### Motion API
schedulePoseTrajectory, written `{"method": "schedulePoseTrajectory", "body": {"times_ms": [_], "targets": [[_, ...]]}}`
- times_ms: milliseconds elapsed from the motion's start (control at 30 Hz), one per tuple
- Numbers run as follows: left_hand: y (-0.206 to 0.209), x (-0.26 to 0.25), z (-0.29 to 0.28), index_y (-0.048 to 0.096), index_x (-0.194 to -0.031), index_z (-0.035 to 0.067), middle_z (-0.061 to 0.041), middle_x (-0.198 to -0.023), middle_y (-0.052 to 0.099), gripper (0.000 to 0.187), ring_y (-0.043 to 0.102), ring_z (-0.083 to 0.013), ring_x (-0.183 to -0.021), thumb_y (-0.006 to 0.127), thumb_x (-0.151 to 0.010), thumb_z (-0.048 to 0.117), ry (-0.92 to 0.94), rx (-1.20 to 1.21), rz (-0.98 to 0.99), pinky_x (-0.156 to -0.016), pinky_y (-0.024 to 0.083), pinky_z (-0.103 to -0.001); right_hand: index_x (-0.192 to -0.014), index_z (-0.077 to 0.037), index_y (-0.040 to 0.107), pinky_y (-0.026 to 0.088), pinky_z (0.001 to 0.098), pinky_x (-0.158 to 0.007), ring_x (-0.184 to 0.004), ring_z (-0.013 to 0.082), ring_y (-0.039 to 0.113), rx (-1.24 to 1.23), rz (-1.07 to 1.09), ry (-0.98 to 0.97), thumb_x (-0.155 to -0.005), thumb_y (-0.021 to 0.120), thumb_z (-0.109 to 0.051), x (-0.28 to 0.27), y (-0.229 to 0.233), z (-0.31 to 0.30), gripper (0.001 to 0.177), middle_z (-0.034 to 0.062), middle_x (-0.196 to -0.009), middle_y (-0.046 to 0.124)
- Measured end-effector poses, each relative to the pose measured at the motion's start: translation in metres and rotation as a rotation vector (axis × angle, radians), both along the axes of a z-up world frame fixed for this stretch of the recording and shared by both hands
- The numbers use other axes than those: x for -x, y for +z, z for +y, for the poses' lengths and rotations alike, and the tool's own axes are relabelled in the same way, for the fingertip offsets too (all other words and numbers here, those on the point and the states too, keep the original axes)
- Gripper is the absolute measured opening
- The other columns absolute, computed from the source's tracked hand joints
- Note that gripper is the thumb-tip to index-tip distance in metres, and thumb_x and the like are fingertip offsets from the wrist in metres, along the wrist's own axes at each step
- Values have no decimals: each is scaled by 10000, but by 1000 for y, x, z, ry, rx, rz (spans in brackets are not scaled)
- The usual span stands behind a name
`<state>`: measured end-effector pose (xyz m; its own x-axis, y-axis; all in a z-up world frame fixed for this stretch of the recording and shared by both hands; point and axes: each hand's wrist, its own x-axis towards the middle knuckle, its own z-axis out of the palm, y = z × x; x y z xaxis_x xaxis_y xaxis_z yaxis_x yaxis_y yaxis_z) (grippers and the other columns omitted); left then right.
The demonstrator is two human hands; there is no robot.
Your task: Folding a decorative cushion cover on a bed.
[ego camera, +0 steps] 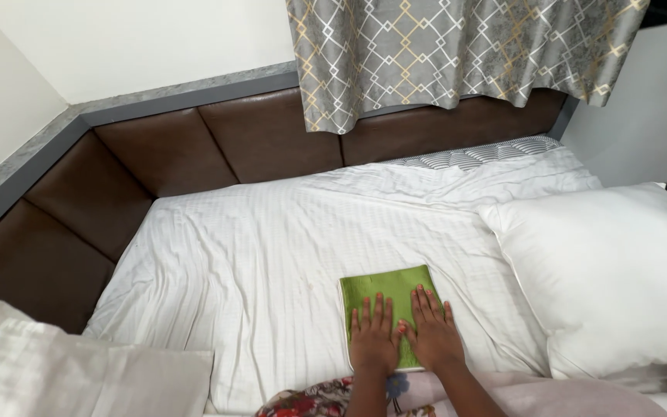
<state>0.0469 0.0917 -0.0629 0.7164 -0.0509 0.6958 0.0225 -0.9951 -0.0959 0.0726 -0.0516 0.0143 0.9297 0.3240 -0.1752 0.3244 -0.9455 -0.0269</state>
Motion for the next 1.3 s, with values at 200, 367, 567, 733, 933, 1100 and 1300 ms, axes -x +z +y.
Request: {"method": "schedulePoseTrajectory", "body": {"times_ms": [200, 367, 567, 733, 933, 1100, 1300], "targets": [[59, 15, 15, 51, -1609, 260, 56, -1644, 65, 710, 7, -209, -1532, 110, -978, 581, 144, 45, -168, -1197, 20, -525, -1621, -159, 89, 88, 514, -1148, -1509, 271, 44, -161, -945, 158, -925, 221, -692, -38, -81, -28, 887, 29, -1691, 53], [107, 25, 35, -41, -1646, 209, -40, -1738, -71, 716, 23, -317, -1579, 335, -1069, 402, 392, 478, 982, -1261, 123, -530, -1618, -91, 117, 210, 449, -1230, -1514, 308, 209, -414, -179, -198, -991, 481, -509, -47, -85, -47, 837, 139, -1641, 204], [50, 7, 75, 494, -1450, 53, -201, -1475, 538, 608, 597, -343, -1283, 704, -930, 287, 496, 1187, 607, -1061, 521, -431, -1427, -133, 616, 595, 384, -954, -1061, 286, 780, -868, 36, -470, -862, 769, -340, -61, -68, -54, 621, 119, -1195, 781], [22, -2, 96, 738, -1032, -70, -263, -1069, 758, 634, 721, -318, -941, 870, -797, 504, 478, 1097, 908, -827, 573, -403, -1379, -90, 543, 601, 380, -879, -1017, 281, 762, -640, 461, -596, -731, 945, -395, -48, -18, -66, 821, 184, -1132, 771], [11, 0, 99, 734, -866, -67, -167, -772, 723, 602, 683, -248, -633, 905, -751, 498, 445, 1101, 1144, -593, 539, -384, -1451, -137, 340, 614, 484, -850, -1066, 305, 704, -671, 662, -658, -691, 981, -316, -50, -41, -70, 1010, 188, -1218, 713], [-26, -9, 102, 732, -1006, -114, -200, -875, 756, 513, 691, -264, -690, 829, -835, 359, 390, 1295, 1032, -603, 549, -424, -1426, -183, 290, 655, 427, -758, -1012, 266, 693, -815, 797, -771, -809, 898, -261, -45, -43, -68, 869, 144, -1171, 691], [-61, -23, 100, 466, -1371, -117, -296, -1268, 641, 532, 680, -336, -1079, 623, -979, 207, 414, 1402, 1152, -817, 562, -461, -1322, -163, 358, 584, 370, -621, -800, 269, 703, -852, 764, -780, -851, 858, -271, -43, -60, -71, 695, 180, -1047, 738]]}}
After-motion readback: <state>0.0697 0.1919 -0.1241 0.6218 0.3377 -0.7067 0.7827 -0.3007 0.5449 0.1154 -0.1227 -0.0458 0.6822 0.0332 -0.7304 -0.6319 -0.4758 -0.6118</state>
